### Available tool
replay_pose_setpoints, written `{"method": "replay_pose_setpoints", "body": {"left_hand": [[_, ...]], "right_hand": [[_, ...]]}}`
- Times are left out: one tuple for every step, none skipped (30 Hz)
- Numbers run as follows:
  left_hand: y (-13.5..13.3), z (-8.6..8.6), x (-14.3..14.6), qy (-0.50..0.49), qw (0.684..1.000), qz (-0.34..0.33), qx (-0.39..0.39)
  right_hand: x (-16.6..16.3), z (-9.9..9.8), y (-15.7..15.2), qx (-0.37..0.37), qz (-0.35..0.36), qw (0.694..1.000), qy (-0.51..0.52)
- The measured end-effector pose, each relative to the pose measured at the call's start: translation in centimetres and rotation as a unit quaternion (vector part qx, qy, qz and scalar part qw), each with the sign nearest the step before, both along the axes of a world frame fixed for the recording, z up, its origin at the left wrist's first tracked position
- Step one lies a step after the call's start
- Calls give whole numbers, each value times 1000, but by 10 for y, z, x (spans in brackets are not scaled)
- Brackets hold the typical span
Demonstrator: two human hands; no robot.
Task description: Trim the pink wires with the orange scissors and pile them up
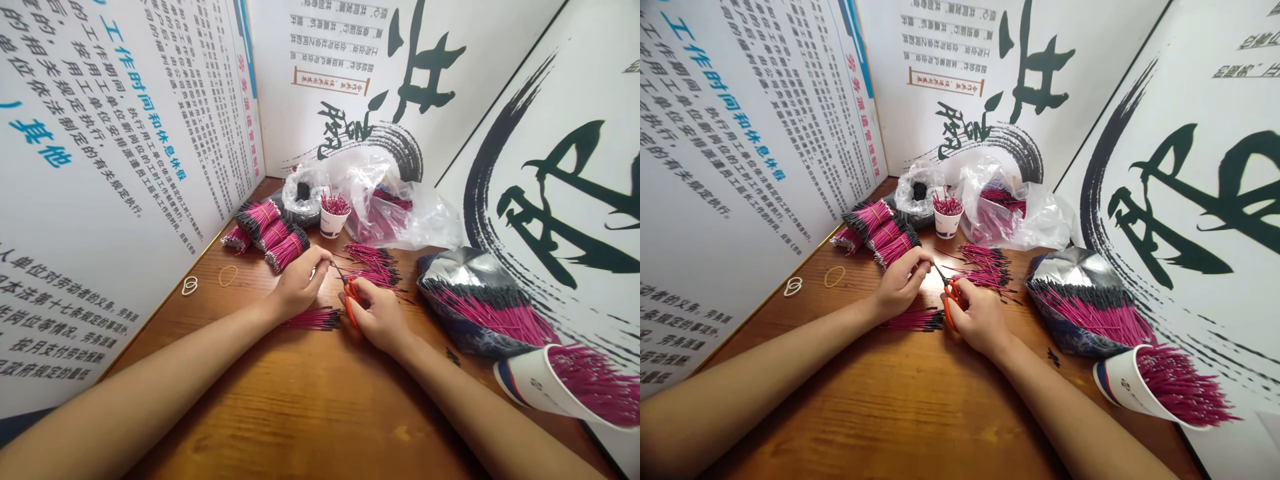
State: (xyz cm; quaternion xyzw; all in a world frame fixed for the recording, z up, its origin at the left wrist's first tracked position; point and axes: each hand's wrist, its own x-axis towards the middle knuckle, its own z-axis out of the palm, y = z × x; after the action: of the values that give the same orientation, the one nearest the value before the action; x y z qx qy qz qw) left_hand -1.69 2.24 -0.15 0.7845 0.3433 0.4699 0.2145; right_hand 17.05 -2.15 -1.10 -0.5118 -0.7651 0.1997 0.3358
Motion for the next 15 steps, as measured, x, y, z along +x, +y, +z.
{"method": "replay_pose_setpoints", "body": {"left_hand": [[0, 0, 0, 1, 1000, 0, -1], [0, 0, 0, 2, 1000, -1, -2], [0, 0, 0, 3, 1000, -1, -4], [0, 1, 0, 3, 1000, -1, -5], [0, 1, 0, 3, 1000, 0, -5], [0, 1, 0, 2, 1000, 0, -5], [0, 1, 0, 0, 1000, 0, -5], [0, 1, 0, -2, 1000, 0, -5], [0, 1, 0, -3, 1000, -1, -5], [0, 1, 0, -3, 1000, -2, -7], [0, 1, 0, -4, 1000, -2, -8], [-1, 1, 0, -4, 1000, -2, -9], [-1, 1, 0, -4, 1000, 0, -10], [-1, 1, 0, -4, 1000, 2, -10], [-1, 1, 0, -4, 1000, 4, -9]], "right_hand": [[0, 0, 0, 0, 1, 1000, -1], [0, 0, 0, 0, 1, 1000, -2], [0, 0, 0, 1, 2, 1000, -4], [0, 1, 0, 1, 2, 1000, -7], [0, 1, -1, 3, 2, 1000, -10], [0, 2, -1, 4, 3, 1000, -12], [0, 3, -1, 5, 4, 1000, -15], [0, 4, -2, 6, 5, 1000, -17], [0, 5, -2, 6, 5, 1000, -18], [0, 5, -2, 6, 4, 1000, -18], [0, 5, -2, 5, 3, 1000, -15], [0, 5, -2, 3, 2, 1000, -12], [0, 4, -1, 1, 2, 1000, -9], [0, 3, -1, -1, 2, 1000, -6], [0, 2, -1, -2, 2, 1000, -4]]}}
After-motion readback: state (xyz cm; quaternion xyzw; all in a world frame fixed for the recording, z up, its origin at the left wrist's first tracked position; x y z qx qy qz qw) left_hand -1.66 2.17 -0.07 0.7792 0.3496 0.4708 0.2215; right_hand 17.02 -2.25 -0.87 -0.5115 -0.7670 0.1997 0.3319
